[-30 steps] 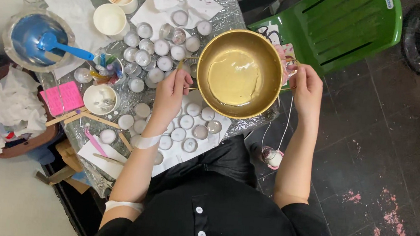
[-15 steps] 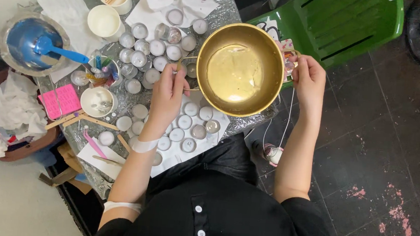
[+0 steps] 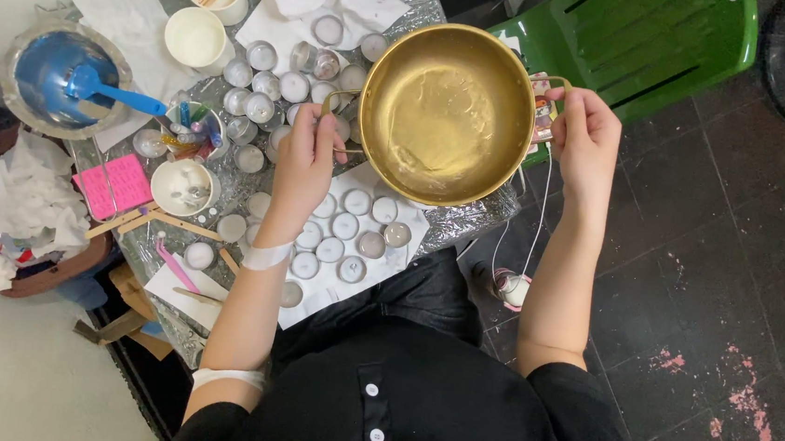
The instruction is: The person stirs melted wax in a metal pot with a blue spatula, then places wicks into small candle cups arranged on the table. They then move a brass pot of liquid wax and handle wick tabs while working through the row of cups.
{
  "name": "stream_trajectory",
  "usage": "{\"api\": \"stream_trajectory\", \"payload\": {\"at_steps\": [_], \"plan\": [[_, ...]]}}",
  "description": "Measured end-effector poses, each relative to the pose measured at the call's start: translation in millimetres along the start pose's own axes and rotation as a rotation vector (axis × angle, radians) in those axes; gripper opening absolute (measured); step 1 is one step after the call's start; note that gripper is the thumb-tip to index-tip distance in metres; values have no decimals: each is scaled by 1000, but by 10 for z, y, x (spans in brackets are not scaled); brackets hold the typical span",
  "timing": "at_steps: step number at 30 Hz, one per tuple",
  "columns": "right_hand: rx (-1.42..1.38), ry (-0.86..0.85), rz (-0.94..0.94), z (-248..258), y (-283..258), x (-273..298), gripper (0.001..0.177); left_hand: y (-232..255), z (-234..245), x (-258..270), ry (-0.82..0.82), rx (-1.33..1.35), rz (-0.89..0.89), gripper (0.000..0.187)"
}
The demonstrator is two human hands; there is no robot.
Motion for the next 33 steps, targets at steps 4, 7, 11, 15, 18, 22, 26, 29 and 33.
{"api": "stream_trajectory", "payload": {"at_steps": [4, 7, 11, 15, 18, 22, 26, 29, 33], "plan": [[-60, -6, -50, 91, 98, -12, 28, -10, -46, -38, -26, 37, 1, 16], [-89, 2, -94, 124, 172, 30, 27, 37, -33, -33, -62, 84, 17, 16], [-142, -14, -134, 135, 342, 40, 28, 269, 29, -17, -77, 73, -4, 16], [-158, -2, -71, 100, 419, -5, 27, 364, 31, -24, -47, -43, -56, 16], [-153, 6, -52, 104, 422, -52, 28, 225, -23, -52, -37, -77, -71, 15], [-129, 8, -67, 127, 447, -85, 28, 87, -80, -77, -41, -58, -45, 15], [-160, -12, -59, 126, 449, -90, 28, 49, -88, -79, -50, -27, 7, 15], [-174, -18, -67, 123, 436, -106, 28, -18, -86, -98, -56, -2, 17, 17], [-198, -49, -86, 137, 442, -105, 29, -98, -85, -104, -73, 45, 35, 25]]}}
Point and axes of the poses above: each hand's wrist, its own x-axis away from the middle knuckle, its own z-axis out of the back of the hand, y = z × x, the point moved 1 cm from there along -x, towards the middle knuckle, and after that the axes turned 1 degree about x, right-handed, at the moved point
